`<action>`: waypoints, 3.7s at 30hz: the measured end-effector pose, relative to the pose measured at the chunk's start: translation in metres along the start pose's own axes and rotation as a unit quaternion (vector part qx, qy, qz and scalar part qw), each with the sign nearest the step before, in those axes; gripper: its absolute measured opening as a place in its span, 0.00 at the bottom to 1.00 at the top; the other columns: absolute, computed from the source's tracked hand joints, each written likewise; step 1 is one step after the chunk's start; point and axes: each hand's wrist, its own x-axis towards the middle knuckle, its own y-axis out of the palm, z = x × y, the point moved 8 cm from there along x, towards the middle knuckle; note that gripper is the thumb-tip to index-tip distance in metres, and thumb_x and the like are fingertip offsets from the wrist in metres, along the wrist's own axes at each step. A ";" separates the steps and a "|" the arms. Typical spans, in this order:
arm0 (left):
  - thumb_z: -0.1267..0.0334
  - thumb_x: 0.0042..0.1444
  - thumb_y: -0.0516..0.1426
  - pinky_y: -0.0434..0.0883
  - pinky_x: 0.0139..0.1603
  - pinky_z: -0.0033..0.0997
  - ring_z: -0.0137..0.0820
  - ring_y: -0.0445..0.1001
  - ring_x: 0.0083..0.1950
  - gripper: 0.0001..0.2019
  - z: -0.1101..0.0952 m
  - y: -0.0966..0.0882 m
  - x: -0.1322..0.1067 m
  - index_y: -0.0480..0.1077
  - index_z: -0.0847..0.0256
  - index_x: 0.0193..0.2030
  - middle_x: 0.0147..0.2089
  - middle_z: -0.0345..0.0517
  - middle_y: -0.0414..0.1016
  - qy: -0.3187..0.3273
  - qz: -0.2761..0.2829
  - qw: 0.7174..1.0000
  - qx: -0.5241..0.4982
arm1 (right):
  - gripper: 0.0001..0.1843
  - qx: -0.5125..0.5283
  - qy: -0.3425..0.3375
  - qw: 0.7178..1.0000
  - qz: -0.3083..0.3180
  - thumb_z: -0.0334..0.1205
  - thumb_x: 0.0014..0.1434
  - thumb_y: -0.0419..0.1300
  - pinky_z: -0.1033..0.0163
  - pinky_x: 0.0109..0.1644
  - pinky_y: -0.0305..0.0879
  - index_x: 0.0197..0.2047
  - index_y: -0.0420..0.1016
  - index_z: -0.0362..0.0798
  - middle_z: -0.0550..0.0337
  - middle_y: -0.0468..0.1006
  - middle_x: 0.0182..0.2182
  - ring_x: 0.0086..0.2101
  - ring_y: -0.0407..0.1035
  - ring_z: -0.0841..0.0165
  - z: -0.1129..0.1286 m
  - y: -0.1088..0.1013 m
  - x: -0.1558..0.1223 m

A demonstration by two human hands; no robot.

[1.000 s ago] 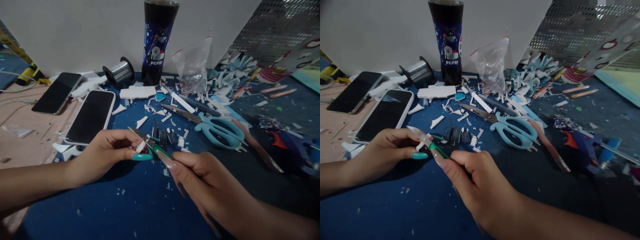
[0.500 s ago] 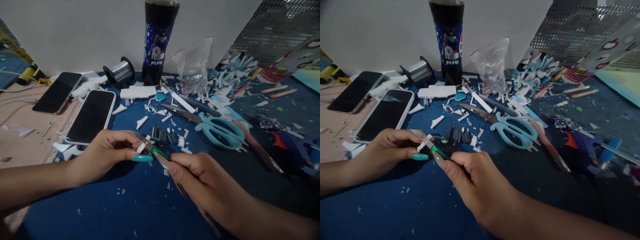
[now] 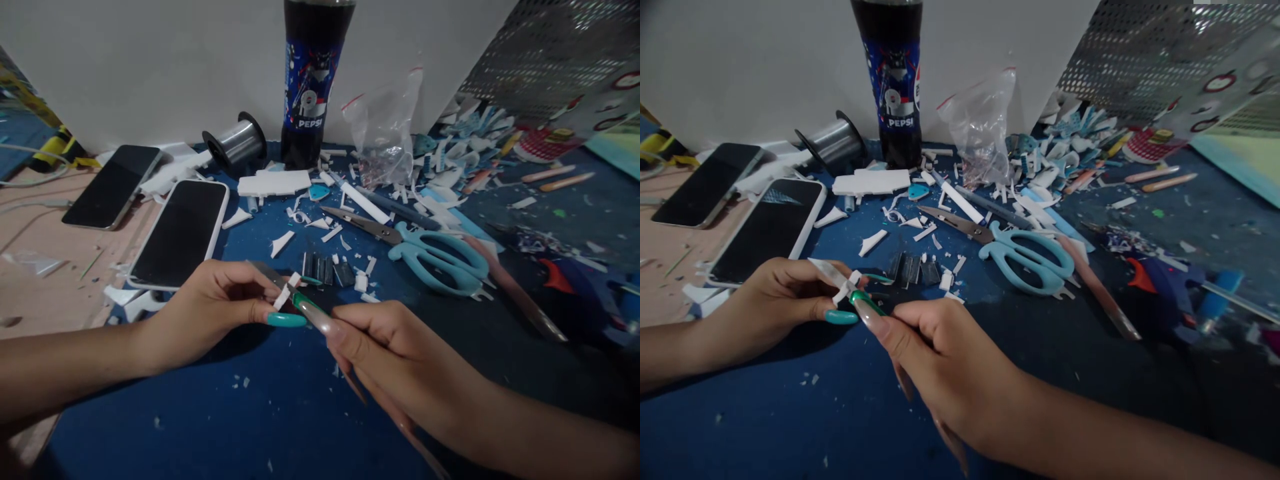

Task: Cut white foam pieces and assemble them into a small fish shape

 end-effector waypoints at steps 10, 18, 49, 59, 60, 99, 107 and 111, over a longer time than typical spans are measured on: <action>0.80 0.44 0.64 0.73 0.38 0.08 0.19 0.79 0.35 0.12 -0.003 0.004 0.000 0.82 0.59 0.31 0.32 0.35 0.83 -0.001 0.006 0.999 -0.042 | 0.27 0.008 0.007 1.000 0.019 0.61 0.63 0.50 0.78 0.11 0.43 0.22 0.59 0.48 0.73 0.56 0.10 0.07 0.52 0.82 -0.001 0.006 0.001; 0.78 0.45 0.65 0.72 0.38 0.07 0.19 0.78 0.34 0.10 -0.005 0.004 -0.001 0.81 0.58 0.30 0.32 0.35 0.82 0.005 0.019 0.999 -0.032 | 0.29 -0.008 0.033 0.999 0.042 0.65 0.62 0.49 0.75 0.10 0.41 0.22 0.59 0.49 0.72 0.57 0.08 0.06 0.51 0.80 0.000 0.005 0.001; 0.76 0.45 0.67 0.74 0.36 0.12 0.22 0.78 0.33 0.10 -0.004 0.001 0.002 0.81 0.56 0.31 0.31 0.37 0.82 0.010 0.002 0.999 -0.033 | 0.28 -0.012 -0.011 0.999 0.043 0.62 0.63 0.51 0.77 0.10 0.47 0.24 0.60 0.48 0.73 0.60 0.14 0.09 0.55 0.81 0.001 0.000 -0.002; 0.78 0.43 0.66 0.74 0.32 0.12 0.21 0.76 0.30 0.11 -0.005 0.002 0.000 0.81 0.58 0.31 0.30 0.38 0.81 0.005 0.011 1.000 -0.023 | 0.28 -0.036 -0.015 0.998 0.053 0.64 0.62 0.50 0.74 0.13 0.47 0.24 0.63 0.48 0.72 0.59 0.10 0.09 0.55 0.79 0.001 0.001 0.000; 0.78 0.43 0.66 0.73 0.32 0.11 0.21 0.76 0.30 0.11 -0.005 0.002 0.000 0.81 0.58 0.31 0.30 0.37 0.81 0.004 0.013 0.999 -0.032 | 0.29 -0.028 -0.020 0.998 0.055 0.64 0.63 0.49 0.73 0.13 0.48 0.25 0.63 0.48 0.72 0.58 0.09 0.09 0.54 0.79 0.001 0.000 0.000; 0.73 0.60 0.60 0.78 0.45 0.22 0.30 0.82 0.42 0.18 -0.001 0.023 -0.005 0.73 0.59 0.57 0.42 0.46 0.82 -0.047 0.159 0.955 -0.248 | 0.19 -0.327 -0.327 0.848 -0.260 0.44 0.70 0.47 0.67 0.17 0.51 0.26 0.59 0.52 0.66 0.65 0.13 0.13 0.59 0.75 0.048 -0.036 -0.027; 0.73 0.62 0.58 0.77 0.48 0.24 0.30 0.82 0.44 0.21 0.000 0.028 -0.007 0.69 0.53 0.60 0.45 0.44 0.83 -0.054 0.186 0.942 -0.273 | 0.14 -0.363 -0.307 0.848 -0.233 0.40 0.68 0.48 0.67 0.19 0.51 0.28 0.58 0.52 0.66 0.67 0.16 0.15 0.62 0.74 0.040 -0.029 -0.015; 0.73 0.62 0.58 0.77 0.45 0.20 0.31 0.83 0.44 0.19 0.001 0.030 -0.008 0.67 0.57 0.60 0.46 0.48 0.83 -0.061 0.209 0.933 -0.287 | 0.08 -0.394 -0.341 0.821 -0.232 0.33 0.63 0.51 0.68 0.19 0.49 0.31 0.59 0.51 0.67 0.67 0.18 0.15 0.60 0.75 0.042 -0.025 -0.016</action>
